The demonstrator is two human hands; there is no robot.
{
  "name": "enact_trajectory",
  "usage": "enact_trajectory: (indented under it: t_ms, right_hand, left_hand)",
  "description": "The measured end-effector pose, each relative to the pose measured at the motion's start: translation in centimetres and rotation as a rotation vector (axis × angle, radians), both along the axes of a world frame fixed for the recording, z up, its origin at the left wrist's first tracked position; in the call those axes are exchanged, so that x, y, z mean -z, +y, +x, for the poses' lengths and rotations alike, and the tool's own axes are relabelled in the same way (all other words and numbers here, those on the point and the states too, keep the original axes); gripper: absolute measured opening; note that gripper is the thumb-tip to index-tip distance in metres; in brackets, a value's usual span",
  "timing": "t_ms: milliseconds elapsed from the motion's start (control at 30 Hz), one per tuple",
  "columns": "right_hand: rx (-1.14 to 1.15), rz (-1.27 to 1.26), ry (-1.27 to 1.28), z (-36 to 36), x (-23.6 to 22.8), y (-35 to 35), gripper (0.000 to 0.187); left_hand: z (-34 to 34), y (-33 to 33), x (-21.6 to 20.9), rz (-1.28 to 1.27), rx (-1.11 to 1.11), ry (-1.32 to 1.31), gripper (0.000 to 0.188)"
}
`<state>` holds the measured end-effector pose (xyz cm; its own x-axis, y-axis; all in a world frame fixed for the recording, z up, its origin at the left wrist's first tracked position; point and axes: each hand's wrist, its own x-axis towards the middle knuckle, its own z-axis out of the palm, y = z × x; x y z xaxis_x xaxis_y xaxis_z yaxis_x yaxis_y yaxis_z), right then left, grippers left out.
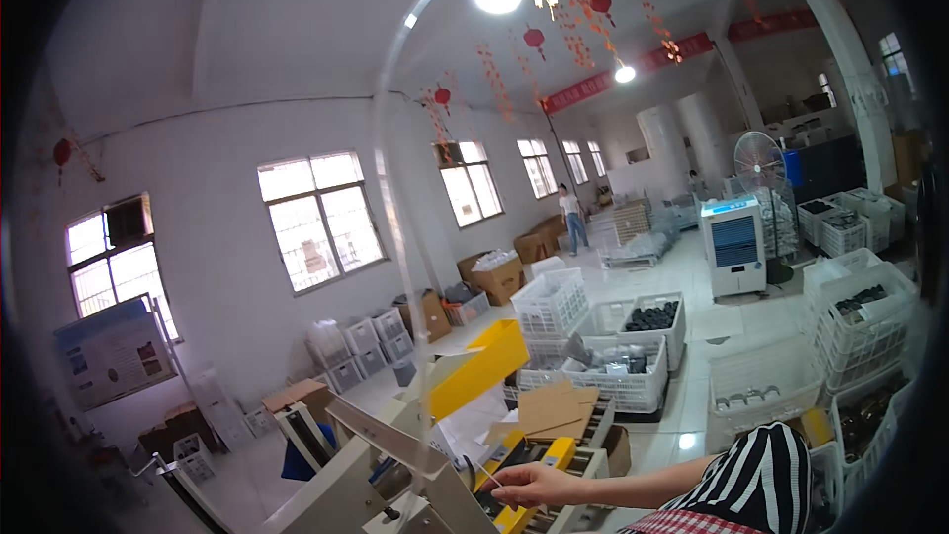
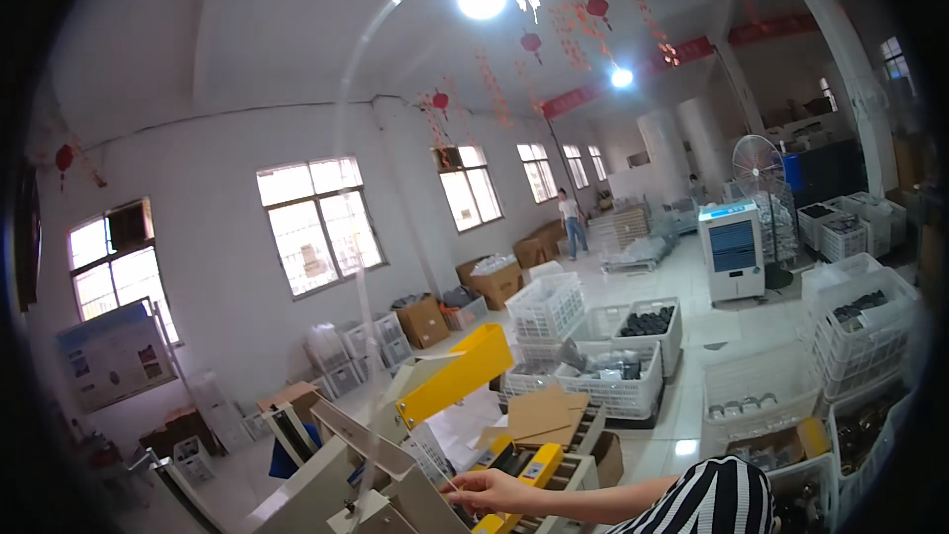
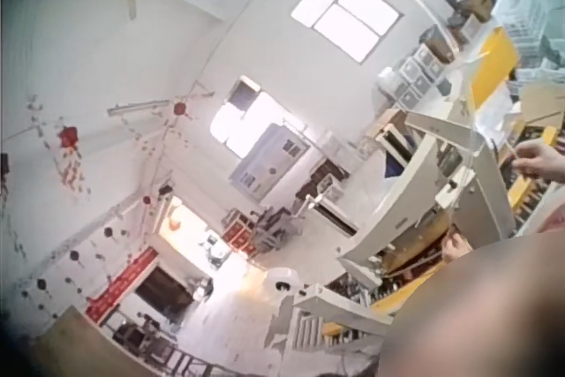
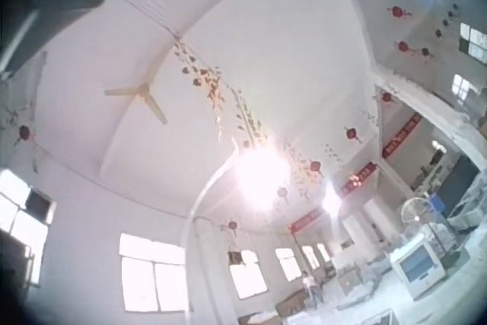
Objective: The person threads a long, clear plastic tube through the rollers and guides of a yellow and white industrial machine. They manipulate the tube with both hands, pulling it through various sections of the equipment. A coworker assists by holding the tube and adjusting parts of the machine. The person continues to guide the tube through the mechanism, ensuring it is properly aligned.
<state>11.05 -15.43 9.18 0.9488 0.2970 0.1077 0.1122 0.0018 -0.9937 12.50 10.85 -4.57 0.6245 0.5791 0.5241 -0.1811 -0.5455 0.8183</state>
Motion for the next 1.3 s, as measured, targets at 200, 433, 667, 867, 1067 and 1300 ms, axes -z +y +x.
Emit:
enact_trajectory:
  t_ms: [200,433,667,867,1067,1300]
  right_hand:
    - [-0.101,0.157,-0.149,-0.6,-6.6,3.8,0.039]
    - [-0.213,0.165,-0.196,1.9,-7.2,6.0,0.029]
    - [-0.236,0.178,-0.252,2.7,-6.7,8.0,0.027]
    - [-0.248,0.112,-0.241,2.8,-7.2,7.7,0.028]
    - [-0.266,0.106,-0.238,2.0,-8.0,7.3,0.029]
    - [-0.213,0.067,-0.204,2.4,-7.2,7.1,0.030]
  left_hand:
    - [-1.8,-1.5,-0.6,0.111,-0.070,-0.058,0.030]
    - [-1.0,-1.5,1.2,0.358,-0.086,0.062,0.038]
    - [-0.7,-2.4,1.3,0.249,-0.081,0.238,0.046]
    - [-0.7,-2.5,2.0,0.150,-0.134,0.363,0.054]
    - [-1.2,-3.0,1.5,0.085,-0.086,0.292,0.051]
    - [-1.7,-2.1,1.5,0.114,0.012,0.273,0.043]
